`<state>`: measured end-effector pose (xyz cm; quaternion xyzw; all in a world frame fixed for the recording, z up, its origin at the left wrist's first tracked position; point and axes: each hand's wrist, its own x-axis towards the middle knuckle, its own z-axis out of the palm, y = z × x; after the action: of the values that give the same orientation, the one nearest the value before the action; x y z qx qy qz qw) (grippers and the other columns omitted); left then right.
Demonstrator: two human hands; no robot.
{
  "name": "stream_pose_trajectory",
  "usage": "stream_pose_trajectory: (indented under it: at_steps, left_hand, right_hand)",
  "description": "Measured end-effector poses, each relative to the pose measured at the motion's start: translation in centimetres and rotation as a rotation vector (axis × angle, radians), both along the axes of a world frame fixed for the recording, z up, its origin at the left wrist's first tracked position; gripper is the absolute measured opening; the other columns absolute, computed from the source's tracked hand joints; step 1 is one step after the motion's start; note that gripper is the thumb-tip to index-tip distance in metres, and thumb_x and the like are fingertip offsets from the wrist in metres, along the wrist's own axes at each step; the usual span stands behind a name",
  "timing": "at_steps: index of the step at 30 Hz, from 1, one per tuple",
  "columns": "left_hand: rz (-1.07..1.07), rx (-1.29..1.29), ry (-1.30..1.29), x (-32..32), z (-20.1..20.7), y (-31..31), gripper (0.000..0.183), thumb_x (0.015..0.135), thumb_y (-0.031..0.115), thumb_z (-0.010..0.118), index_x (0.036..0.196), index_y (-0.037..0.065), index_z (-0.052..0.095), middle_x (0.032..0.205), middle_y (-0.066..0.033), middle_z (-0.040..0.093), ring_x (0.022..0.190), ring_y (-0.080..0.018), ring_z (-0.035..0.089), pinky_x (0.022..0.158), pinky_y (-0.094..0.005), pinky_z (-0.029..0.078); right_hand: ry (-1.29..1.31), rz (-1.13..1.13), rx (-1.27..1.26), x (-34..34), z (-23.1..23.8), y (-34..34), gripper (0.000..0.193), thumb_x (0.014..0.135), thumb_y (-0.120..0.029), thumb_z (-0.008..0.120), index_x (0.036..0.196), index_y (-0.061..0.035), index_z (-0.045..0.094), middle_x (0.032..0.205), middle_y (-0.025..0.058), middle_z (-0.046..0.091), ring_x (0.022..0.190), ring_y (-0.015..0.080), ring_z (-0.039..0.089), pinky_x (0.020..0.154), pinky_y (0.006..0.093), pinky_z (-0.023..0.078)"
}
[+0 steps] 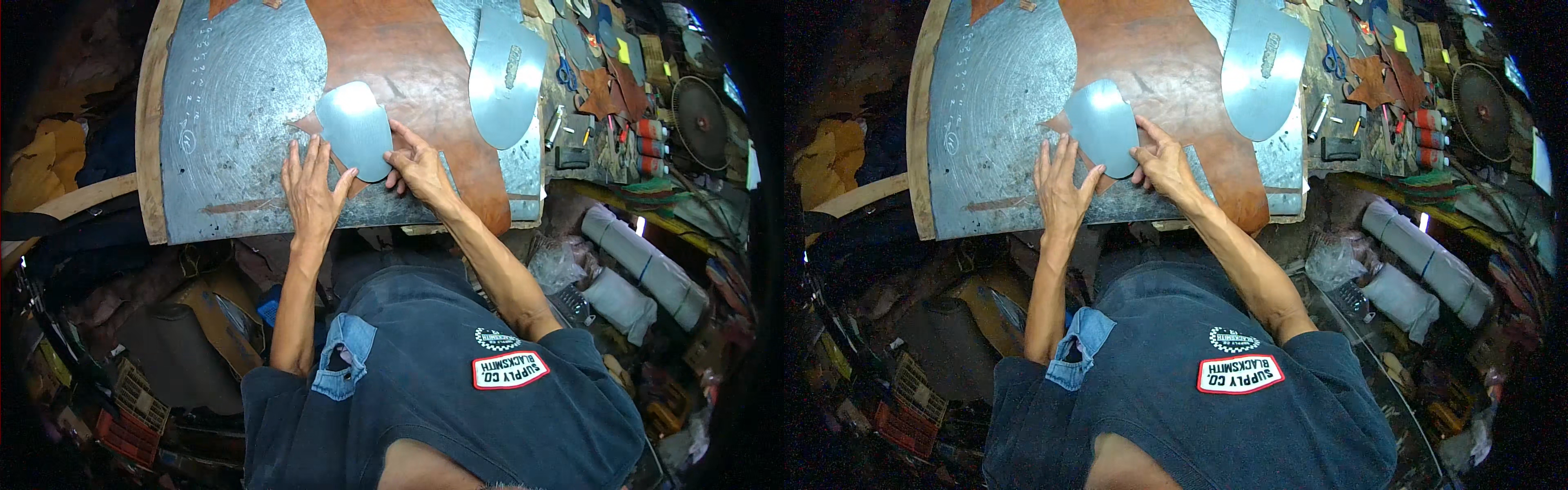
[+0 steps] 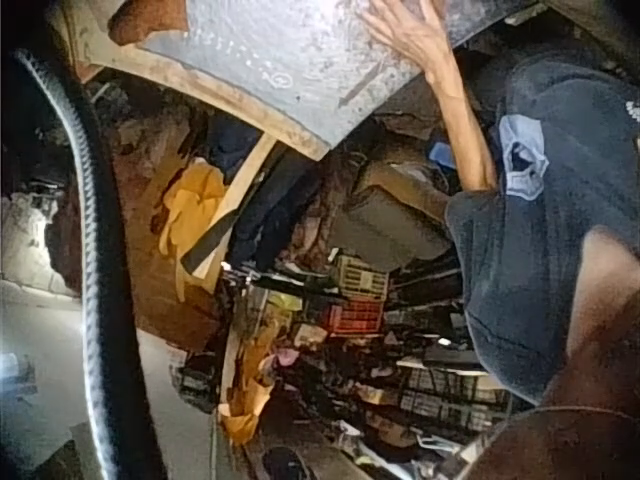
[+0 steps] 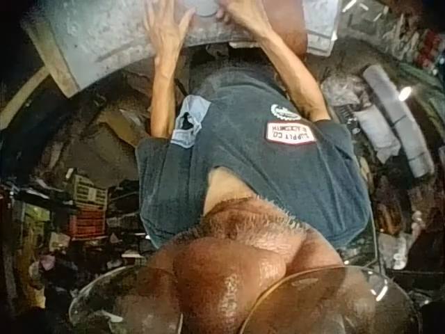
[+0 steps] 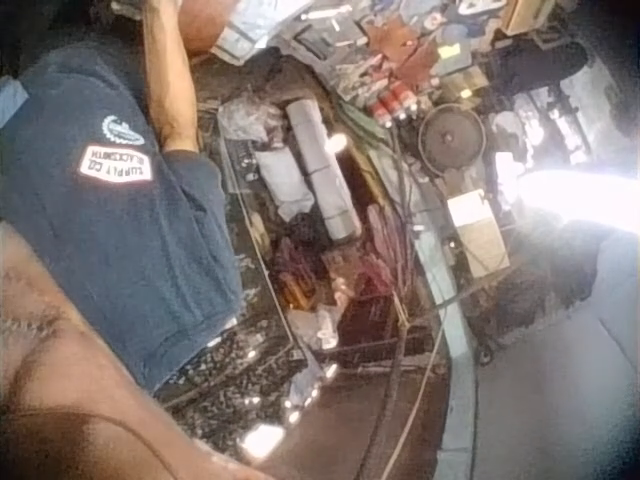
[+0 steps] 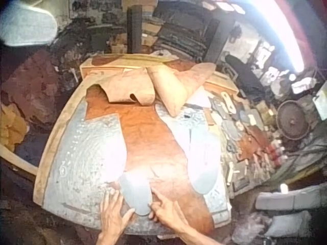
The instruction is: Use a template and a cutting tool to cut shoe component patterns from a large piece of leather.
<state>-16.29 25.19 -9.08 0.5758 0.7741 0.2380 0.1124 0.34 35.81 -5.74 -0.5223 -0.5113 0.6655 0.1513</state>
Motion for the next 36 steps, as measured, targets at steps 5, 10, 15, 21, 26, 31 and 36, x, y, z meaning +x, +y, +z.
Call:
stream_pose_trajectory:
  at_steps: [5, 10, 15, 21, 26, 31, 36]
  left_hand:
    - [0.027, 0.148, 0.019, 0.0, 3.9, 0.8, 0.064, 0.078, 0.033, 0.078, 0.129, 0.001, 0.056, 0.138, -0.0189, 0.051, 0.138, -0.0398, 0.035, 0.111, -0.0553, 0.026]
    - [-0.289, 0.081, -0.087, -0.9, 8.4, 0.1, 0.048, 0.082, 0.021, 0.075, 0.121, -0.001, 0.061, 0.115, -0.0162, 0.065, 0.110, -0.0293, 0.060, 0.098, -0.0449, 0.044]
    - [0.366, -0.011, -1.301, 1.2, 2.8, -0.8, 0.033, 0.096, 0.011, 0.058, 0.126, -0.005, 0.058, 0.105, -0.0091, 0.069, 0.091, -0.0136, 0.066, 0.078, -0.0247, 0.052]
    - [0.551, 0.101, -1.690, 1.6, 1.0, 0.9, 0.041, 0.097, 0.014, 0.056, 0.132, -0.006, 0.051, 0.112, -0.0117, 0.066, 0.096, -0.0176, 0.066, 0.081, -0.0308, 0.055]
    - [0.430, -0.102, -1.254, 0.1, 0.5, 1.5, 0.038, 0.094, 0.015, 0.062, 0.124, -0.008, 0.057, 0.082, -0.0090, 0.069, 0.063, -0.0111, 0.064, 0.051, -0.0224, 0.052]
    - [0.239, -0.261, -0.631, -1.7, 1.6, 2.2, 0.033, 0.091, 0.022, 0.068, 0.114, -0.001, 0.066, 0.073, -0.0081, 0.068, 0.052, -0.0124, 0.061, 0.045, -0.0242, 0.049]
    - [-0.045, 0.176, 0.058, -5.4, 0.0, 4.5, 0.061, 0.081, 0.035, 0.075, 0.133, 0.009, 0.055, 0.113, -0.0137, 0.068, 0.106, -0.0275, 0.063, 0.091, -0.0426, 0.051]
  right_hand:
    - [-0.064, 0.043, -0.027, 1.4, 0.5, 0.6, 0.045, 0.091, -0.008, 0.058, 0.136, -0.0062, 0.053, 0.079, 0.0120, 0.070, 0.062, 0.0141, 0.064, 0.051, 0.0283, 0.051]
    - [-0.133, 0.678, 0.631, 1.9, 8.0, 3.4, 0.028, 0.090, -0.015, 0.063, 0.117, -0.0086, 0.069, 0.104, 0.0134, 0.072, 0.090, 0.0204, 0.065, 0.085, 0.0338, 0.054]
    - [-0.010, 0.168, 0.128, 2.4, 4.2, 1.9, 0.038, 0.091, -0.016, 0.065, 0.127, -0.0048, 0.060, 0.107, 0.0122, 0.069, 0.085, 0.0146, 0.062, 0.075, 0.0280, 0.052]
    - [-0.037, 0.014, 0.075, 2.1, 0.7, 1.3, 0.037, 0.092, -0.008, 0.060, 0.127, 0.0006, 0.058, 0.086, 0.0020, 0.062, 0.063, 0.0067, 0.052, 0.055, 0.0206, 0.044]
    - [-0.034, 0.045, -0.005, 1.3, 0.2, 2.6, 0.038, 0.092, -0.008, 0.060, 0.128, 0.0014, 0.058, 0.089, 0.0026, 0.062, 0.067, 0.0074, 0.054, 0.060, 0.0207, 0.046]
    - [-0.165, 0.126, 0.304, 1.4, -1.4, 2.8, 0.040, 0.089, -0.010, 0.063, 0.127, 0.0000, 0.060, 0.090, 0.0044, 0.065, 0.078, 0.0121, 0.060, 0.073, 0.0249, 0.050]
    - [-0.281, 0.160, 0.325, 0.5, -1.3, 3.2, 0.040, 0.085, -0.008, 0.064, 0.125, -0.0008, 0.062, 0.089, 0.0082, 0.069, 0.081, 0.0135, 0.062, 0.075, 0.0272, 0.051]
